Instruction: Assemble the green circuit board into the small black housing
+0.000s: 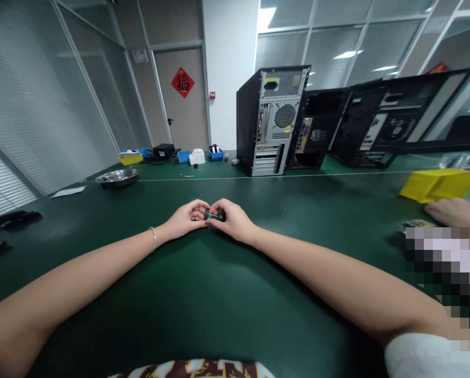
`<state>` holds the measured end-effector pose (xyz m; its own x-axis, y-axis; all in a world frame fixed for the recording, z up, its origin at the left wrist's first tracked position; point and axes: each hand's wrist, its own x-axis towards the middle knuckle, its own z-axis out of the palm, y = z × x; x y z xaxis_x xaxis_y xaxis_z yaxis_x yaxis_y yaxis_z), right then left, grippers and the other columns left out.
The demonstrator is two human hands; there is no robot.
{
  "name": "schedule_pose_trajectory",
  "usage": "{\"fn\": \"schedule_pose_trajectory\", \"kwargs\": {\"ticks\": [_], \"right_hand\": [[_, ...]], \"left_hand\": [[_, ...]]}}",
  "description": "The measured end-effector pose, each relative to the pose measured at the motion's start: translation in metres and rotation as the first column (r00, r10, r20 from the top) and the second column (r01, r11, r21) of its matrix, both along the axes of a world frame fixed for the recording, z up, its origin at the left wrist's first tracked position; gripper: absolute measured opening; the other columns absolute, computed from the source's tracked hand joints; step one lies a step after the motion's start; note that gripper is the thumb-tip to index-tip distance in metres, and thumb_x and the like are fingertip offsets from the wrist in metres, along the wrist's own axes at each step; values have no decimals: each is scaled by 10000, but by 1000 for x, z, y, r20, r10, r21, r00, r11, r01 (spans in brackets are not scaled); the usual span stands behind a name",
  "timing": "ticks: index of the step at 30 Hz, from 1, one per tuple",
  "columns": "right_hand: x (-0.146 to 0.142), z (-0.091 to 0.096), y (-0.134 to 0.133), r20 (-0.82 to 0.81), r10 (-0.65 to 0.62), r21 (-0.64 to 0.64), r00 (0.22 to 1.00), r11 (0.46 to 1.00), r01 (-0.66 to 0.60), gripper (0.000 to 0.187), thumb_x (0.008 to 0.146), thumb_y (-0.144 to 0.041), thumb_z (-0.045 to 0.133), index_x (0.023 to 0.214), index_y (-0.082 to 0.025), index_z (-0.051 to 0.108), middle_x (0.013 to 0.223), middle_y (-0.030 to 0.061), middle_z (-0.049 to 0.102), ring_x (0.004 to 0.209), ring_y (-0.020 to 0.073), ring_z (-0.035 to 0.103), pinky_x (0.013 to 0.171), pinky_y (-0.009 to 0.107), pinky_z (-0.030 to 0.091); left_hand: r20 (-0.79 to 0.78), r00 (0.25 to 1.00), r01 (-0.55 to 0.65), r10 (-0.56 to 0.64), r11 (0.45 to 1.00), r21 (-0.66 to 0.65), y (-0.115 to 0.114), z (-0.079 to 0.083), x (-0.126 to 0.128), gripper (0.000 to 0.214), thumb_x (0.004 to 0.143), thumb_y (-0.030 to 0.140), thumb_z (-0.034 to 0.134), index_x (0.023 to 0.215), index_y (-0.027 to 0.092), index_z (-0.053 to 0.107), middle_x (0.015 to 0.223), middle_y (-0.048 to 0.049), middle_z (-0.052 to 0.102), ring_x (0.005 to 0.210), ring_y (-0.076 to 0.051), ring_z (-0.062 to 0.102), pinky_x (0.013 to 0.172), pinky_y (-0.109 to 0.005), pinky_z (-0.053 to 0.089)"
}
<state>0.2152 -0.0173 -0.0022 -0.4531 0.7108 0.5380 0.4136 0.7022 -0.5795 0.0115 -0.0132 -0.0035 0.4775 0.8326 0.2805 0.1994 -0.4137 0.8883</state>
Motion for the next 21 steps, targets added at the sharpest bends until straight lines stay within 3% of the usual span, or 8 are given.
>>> {"fn": "schedule_pose_trajectory", "kwargs": {"ticks": [21], "right_hand": [[0, 1, -4, 75, -43, 116, 996, 993, 34, 152, 812, -251, 693, 919, -206, 595, 921, 32, 612, 826, 176, 593, 727, 282, 463]], "left_hand": [[-31, 999, -9, 9, 1000, 8, -2, 1, 1, 453, 653, 202, 815, 1055, 138, 617, 738, 26, 592, 714, -132, 601, 740, -305, 509]]}}
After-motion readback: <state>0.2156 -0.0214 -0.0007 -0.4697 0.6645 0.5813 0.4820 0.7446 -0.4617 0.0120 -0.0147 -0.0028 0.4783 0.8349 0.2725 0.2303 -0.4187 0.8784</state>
